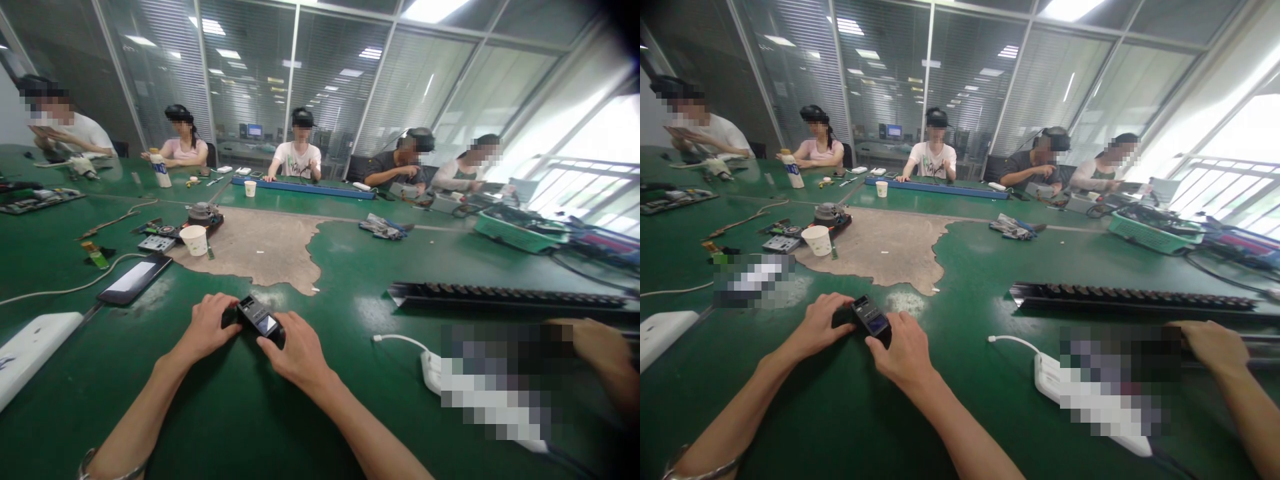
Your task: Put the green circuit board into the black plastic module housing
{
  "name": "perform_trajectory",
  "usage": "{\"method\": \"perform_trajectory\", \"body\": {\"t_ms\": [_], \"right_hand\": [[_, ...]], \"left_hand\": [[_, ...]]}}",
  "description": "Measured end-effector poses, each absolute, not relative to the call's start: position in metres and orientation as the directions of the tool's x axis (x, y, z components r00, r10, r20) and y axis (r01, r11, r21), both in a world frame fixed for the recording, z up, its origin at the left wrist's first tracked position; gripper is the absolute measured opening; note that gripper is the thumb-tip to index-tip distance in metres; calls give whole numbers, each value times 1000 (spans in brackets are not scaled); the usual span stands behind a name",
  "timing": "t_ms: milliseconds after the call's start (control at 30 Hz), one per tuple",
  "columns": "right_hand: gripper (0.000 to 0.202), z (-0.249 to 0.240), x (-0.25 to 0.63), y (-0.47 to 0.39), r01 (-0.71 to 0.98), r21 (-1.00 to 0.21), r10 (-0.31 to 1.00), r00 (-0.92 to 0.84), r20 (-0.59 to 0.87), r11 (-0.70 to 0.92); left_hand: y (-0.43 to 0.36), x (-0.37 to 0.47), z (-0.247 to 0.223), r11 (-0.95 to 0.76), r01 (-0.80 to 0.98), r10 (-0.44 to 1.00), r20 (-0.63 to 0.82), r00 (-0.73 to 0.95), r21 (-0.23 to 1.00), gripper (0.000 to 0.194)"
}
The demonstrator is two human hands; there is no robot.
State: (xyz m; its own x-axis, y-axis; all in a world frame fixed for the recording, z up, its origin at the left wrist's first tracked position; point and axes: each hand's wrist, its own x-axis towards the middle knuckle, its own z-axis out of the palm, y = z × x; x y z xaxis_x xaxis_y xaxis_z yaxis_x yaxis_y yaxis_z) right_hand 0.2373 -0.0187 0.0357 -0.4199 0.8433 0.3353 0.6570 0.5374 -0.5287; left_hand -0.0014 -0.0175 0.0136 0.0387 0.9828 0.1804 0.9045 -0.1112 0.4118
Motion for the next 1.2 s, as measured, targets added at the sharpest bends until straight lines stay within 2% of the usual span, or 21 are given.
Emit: {"method": "perform_trajectory", "body": {"t_ms": [133,333,433,733,1000,1200], "right_hand": [[25,41,235,-18,585,-594,834,-398,383,552],[35,52,244,-5,458,-715,848,-245,469,528],[33,47,253,9,523,-695,861,-177,478,493],[22,22,268,29,715,-598,922,-184,339,363],[49,24,273,25,782,-528,932,-186,310,332],[24,30,271,26,712,-578,908,-216,360,399]], "left_hand": [[-18,-2,13,-113,902,982,184,38,416,44],[-19,-2,14,-143,890,979,194,63,434,37],[-18,-2,16,-154,889,976,207,69,432,30],[-14,-3,15,-148,877,973,226,47,457,21],[-14,-4,15,-160,875,974,219,64,456,22],[-12,-4,14,-188,867,969,229,89,462,22]]}}
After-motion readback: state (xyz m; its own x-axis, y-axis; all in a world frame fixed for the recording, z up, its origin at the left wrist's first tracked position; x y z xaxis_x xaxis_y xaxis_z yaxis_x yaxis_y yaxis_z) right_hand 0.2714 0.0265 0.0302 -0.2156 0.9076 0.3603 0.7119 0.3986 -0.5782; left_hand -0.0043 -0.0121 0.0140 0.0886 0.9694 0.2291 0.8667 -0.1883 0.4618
